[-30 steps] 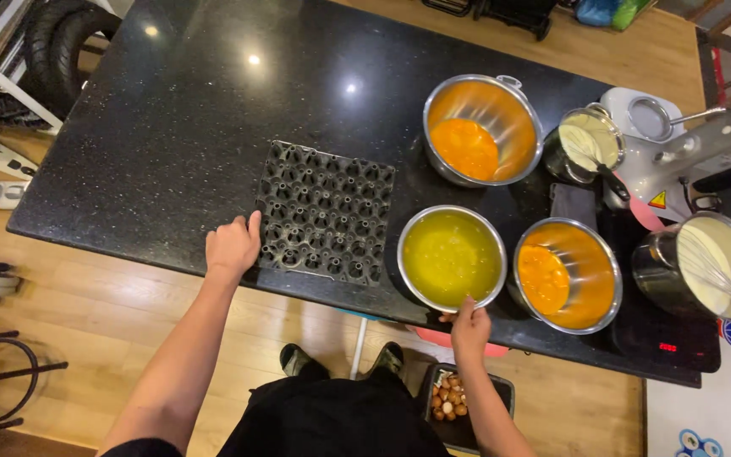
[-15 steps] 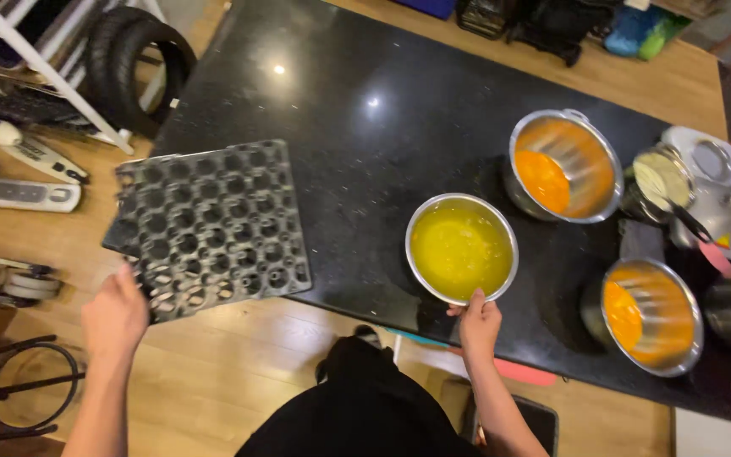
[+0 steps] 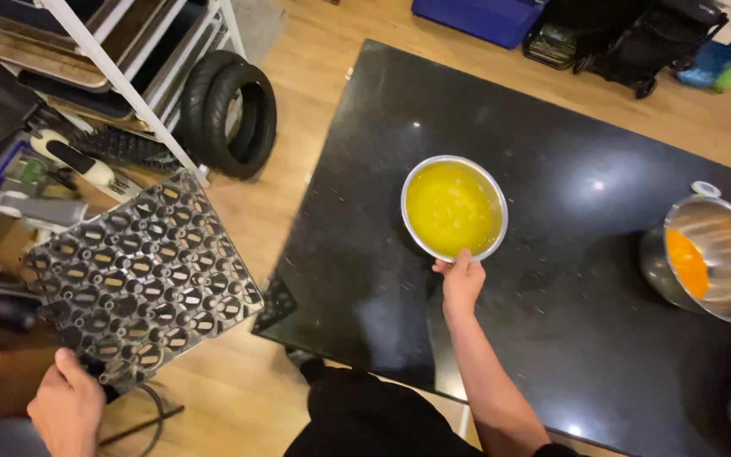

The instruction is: Cracking eggs and separating the yolks from the whites into different bowls.

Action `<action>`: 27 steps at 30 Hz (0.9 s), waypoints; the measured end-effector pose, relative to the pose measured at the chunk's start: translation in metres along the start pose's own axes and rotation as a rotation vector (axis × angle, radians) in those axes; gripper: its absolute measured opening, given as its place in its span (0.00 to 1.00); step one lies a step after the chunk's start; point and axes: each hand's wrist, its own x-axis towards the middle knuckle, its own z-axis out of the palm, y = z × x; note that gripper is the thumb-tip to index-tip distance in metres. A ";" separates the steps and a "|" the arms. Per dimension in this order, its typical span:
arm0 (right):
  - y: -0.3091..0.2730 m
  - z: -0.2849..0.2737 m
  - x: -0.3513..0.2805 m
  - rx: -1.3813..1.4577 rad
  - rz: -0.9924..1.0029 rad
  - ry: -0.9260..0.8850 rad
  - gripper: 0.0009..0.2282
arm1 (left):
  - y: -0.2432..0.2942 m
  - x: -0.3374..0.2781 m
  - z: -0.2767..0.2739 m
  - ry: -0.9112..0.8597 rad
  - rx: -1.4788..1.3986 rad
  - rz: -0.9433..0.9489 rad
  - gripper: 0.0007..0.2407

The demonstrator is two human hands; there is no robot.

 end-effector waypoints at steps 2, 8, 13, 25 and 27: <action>-0.004 0.057 -0.001 0.016 -0.017 0.006 0.14 | -0.007 0.050 0.001 0.001 0.024 0.015 0.26; 0.019 0.181 0.025 -0.017 -0.078 0.092 0.14 | -0.025 0.183 0.031 -0.026 0.120 0.075 0.27; 0.040 0.243 0.055 -0.096 -0.220 0.141 0.14 | 0.000 0.297 0.093 -0.175 0.289 0.189 0.24; 0.022 0.342 0.115 -0.081 -0.265 0.189 0.15 | 0.276 0.432 0.120 -0.672 0.061 0.174 0.32; -0.005 0.370 0.122 -0.140 -0.250 0.155 0.14 | 0.327 0.451 0.129 -0.677 0.062 0.197 0.31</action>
